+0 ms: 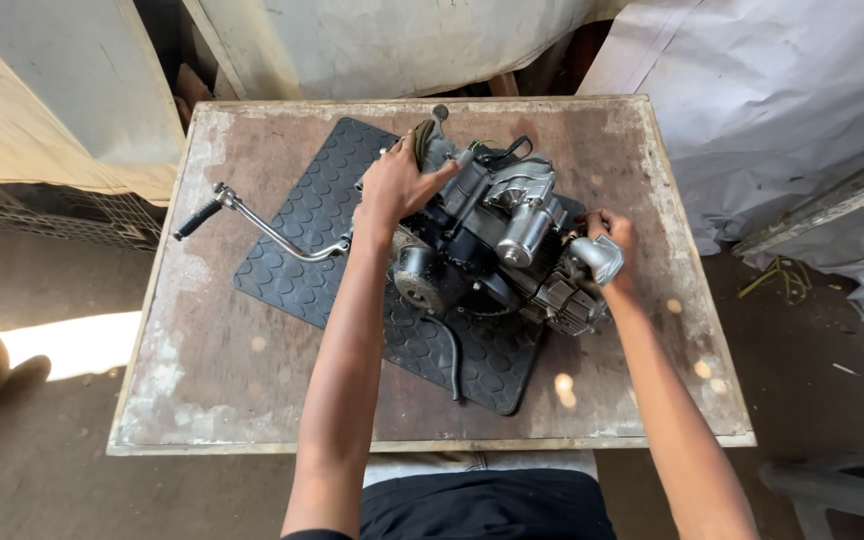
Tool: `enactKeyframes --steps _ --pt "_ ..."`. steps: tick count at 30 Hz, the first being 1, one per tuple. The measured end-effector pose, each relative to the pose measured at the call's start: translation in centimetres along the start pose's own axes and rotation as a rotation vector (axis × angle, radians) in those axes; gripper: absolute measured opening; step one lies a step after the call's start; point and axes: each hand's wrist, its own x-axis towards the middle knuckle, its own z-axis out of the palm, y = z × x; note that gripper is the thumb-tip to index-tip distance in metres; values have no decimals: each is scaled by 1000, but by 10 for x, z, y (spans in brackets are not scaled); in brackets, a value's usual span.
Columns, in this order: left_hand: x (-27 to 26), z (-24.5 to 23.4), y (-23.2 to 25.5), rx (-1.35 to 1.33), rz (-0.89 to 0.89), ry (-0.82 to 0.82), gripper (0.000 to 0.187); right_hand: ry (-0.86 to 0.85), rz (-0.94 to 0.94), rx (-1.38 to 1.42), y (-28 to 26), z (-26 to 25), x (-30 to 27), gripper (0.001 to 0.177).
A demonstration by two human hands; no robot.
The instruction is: The person cleans a motorcycle engine block placed on a table using a dark cloth. They wipe various parts of the engine, including the cylinder head and crankcase, and rotate the engine to access different sides.
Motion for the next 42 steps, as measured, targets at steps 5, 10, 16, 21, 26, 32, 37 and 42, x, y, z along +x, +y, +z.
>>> enactKeyframes --steps 5,10,16,21,26,32,37,42 --pt "-52 -24 2 19 70 47 97 0 -34 58 -16 -4 -20 18" --pt "-68 -42 18 169 105 20 93 11 -108 119 1 -3 -11 17" --pt "-12 -17 26 83 179 32 95 35 -100 177 -25 -10 -28 20" --pt "24 -7 38 73 135 -61 94 -17 -73 60 -29 -14 -32 27" --pt "23 -10 35 56 122 -72 98 -2 -30 23 -22 -8 -22 20" --pt "12 3 26 107 196 67 104 -12 -32 52 -21 -10 -25 23" --pt "-24 12 20 280 271 287 105 -13 -17 130 -14 -7 -22 24" --pt "-69 4 17 490 264 236 88 -4 -34 149 -15 -8 -25 24"
